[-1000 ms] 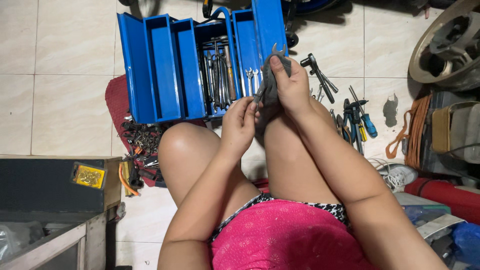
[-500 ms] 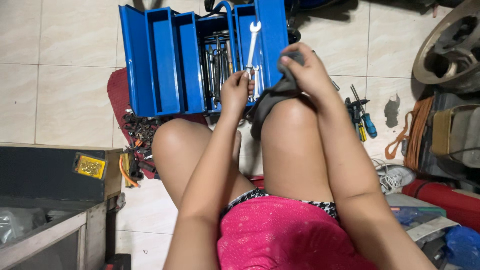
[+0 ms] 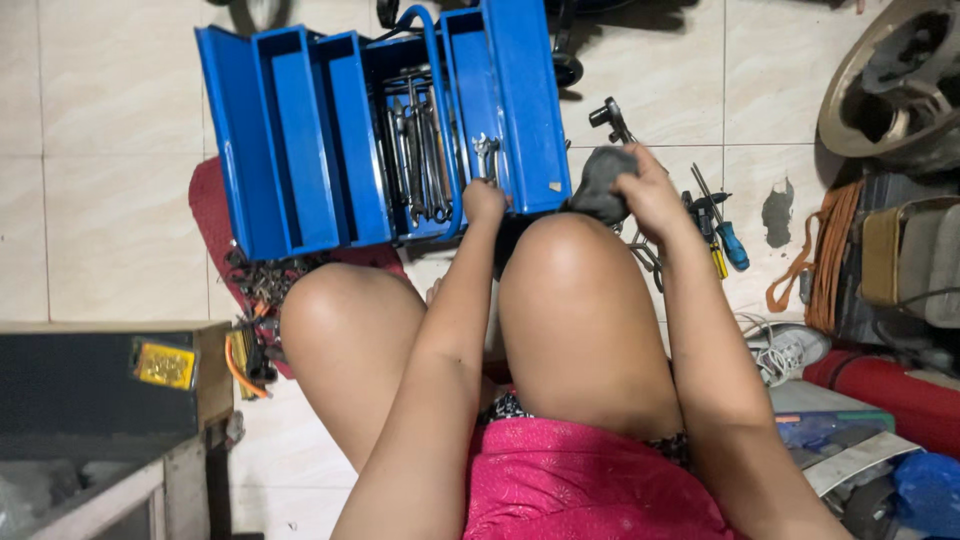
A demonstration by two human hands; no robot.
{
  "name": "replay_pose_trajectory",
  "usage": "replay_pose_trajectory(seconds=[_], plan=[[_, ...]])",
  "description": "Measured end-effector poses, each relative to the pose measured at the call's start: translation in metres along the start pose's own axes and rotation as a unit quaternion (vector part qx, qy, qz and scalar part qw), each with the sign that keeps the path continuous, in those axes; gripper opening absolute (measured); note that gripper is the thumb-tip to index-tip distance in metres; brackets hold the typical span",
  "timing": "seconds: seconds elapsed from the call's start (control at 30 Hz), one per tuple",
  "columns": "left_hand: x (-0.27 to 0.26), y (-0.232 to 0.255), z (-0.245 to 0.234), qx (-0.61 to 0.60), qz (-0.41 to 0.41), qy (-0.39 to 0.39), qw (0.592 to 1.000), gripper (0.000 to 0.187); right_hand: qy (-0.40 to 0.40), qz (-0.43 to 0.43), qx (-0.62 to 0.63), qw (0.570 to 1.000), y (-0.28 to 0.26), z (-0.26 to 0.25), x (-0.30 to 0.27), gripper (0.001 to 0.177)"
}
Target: The person sits on the floor and wipes several metal hand tools with a dark cloth. They pick up each tool from a blue toolbox or the floor, wipe it, and place it back down, repeating the process for multiple items.
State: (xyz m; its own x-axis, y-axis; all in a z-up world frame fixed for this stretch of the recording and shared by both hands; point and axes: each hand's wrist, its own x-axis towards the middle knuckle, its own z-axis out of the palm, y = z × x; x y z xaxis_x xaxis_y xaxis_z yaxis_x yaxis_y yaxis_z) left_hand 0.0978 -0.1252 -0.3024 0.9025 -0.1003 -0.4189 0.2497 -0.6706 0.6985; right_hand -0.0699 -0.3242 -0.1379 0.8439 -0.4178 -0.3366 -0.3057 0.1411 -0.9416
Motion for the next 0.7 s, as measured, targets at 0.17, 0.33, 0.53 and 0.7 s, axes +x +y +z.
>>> replay_pose_trajectory(seconds=[0.17,0.33,0.53,0.7], plan=[[0.0,-0.001,-0.007,0.076,0.007,0.013,0.997,0.025,0.012,-0.024,-0.047,0.999,0.041,-0.016,-0.011,0.03],[-0.011,0.033,-0.034,0.074,0.1,0.095,0.988,0.024,0.099,-0.028,-0.092,0.99,0.088,-0.043,-0.021,0.023],[-0.029,0.093,-0.016,0.006,0.258,-0.059,0.964,0.03,0.229,0.025,-0.202,0.952,0.145,-0.077,-0.026,0.029],[-0.031,0.116,0.03,-0.041,0.28,-0.304,0.91,0.013,0.215,0.012,-0.399,0.891,0.173,-0.075,-0.018,0.038]])
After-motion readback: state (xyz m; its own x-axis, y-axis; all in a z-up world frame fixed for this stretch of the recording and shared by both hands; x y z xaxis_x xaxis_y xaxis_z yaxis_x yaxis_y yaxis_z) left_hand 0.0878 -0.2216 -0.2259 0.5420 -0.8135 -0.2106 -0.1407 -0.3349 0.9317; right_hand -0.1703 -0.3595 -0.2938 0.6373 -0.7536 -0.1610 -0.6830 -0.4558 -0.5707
